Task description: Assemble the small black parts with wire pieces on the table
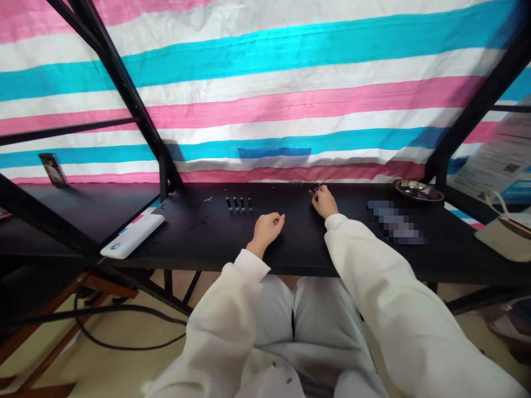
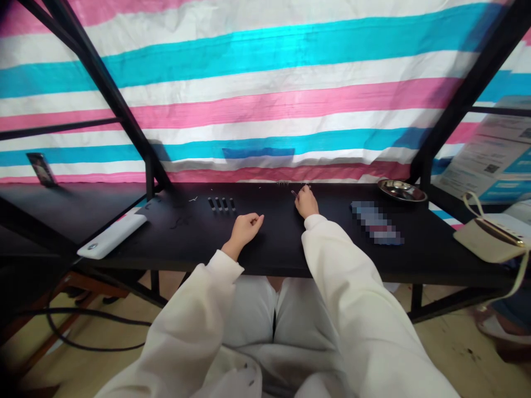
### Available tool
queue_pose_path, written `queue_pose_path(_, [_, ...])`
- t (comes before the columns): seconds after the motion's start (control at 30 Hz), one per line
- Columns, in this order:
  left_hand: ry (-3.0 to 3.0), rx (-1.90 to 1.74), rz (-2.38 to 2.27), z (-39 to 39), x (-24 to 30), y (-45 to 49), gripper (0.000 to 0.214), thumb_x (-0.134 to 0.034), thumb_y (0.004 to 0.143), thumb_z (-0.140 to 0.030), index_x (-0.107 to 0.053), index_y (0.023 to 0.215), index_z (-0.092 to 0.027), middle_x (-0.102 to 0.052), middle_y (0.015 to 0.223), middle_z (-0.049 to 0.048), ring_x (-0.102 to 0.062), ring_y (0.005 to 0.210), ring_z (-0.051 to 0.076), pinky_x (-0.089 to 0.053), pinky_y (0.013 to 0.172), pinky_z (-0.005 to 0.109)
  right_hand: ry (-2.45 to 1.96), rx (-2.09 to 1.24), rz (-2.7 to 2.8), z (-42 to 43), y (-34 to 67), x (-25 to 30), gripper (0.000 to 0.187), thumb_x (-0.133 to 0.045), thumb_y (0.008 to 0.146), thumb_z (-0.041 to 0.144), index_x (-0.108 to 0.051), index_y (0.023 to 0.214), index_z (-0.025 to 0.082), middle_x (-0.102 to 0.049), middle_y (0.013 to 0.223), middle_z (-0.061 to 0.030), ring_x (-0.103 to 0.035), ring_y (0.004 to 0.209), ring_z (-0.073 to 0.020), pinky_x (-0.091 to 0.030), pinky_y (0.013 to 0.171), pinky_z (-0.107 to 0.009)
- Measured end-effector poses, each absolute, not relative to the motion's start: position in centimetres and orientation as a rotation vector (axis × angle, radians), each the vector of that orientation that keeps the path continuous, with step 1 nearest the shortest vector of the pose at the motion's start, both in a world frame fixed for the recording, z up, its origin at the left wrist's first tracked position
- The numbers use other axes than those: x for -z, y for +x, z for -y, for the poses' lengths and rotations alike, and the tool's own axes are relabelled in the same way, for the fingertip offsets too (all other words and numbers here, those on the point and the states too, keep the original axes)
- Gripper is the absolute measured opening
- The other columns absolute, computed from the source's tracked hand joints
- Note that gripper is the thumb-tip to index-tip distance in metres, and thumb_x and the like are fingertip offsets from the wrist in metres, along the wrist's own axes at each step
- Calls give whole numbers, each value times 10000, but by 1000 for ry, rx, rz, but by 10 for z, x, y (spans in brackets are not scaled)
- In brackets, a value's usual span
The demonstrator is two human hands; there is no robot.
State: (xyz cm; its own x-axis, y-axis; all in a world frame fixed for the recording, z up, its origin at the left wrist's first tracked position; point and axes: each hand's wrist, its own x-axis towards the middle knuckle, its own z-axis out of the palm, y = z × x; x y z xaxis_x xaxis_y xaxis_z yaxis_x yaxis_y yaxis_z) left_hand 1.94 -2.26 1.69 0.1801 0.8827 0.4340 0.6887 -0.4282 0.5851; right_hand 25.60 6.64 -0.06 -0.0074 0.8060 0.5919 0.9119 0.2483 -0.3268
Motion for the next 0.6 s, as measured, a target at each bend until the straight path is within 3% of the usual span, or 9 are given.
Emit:
queue_pose_path(0.17, [2145, -1180, -1447, 20, -15, 19, 362, -460, 827, -420, -563, 589, -167, -442, 495, -27, -394, 485, 84, -300, 539, 220, -1398, 71, 1697, -56, 241, -9, 80, -555, 723, 210, -571, 660, 164, -509, 917, -93, -518, 729, -172, -453, 724, -332])
queue_pose_path(0.3, [2106, -1278, -1308, 16, -12, 20, 262, -512, 814, -379, -635, 902, -165, -537, 601, -24, -434, 506, 76, -354, 565, 209, -1229, -97, 1549, -32, 211, -21, 98, -591, 696, 242, -568, 635, 169, -496, 845, -52, -488, 613, -119, -472, 670, -311])
queue_pose_path(0.43, [2131, -1320, -1165, 10, -7, 20, 391, -550, 801, -328, -561, 1161, -176, -578, 752, -7, -415, 510, 59, -389, 580, 204, -1089, -266, 1480, -2, 181, -25, 133, -608, 700, 298, -589, 656, 174, -505, 811, -34, -495, 592, -107, -478, 608, -289])
queue_pose_path(0.6, [2216, -1318, -1098, 4, -2, 20, 292, -566, 795, -301, -634, 1048, -172, -518, 713, -10, -371, 512, 58, -369, 545, 199, -984, -389, 1457, 14, 165, -16, 172, -629, 698, 352, -594, 666, 187, -528, 820, -35, -516, 623, -115, -485, 596, -287])
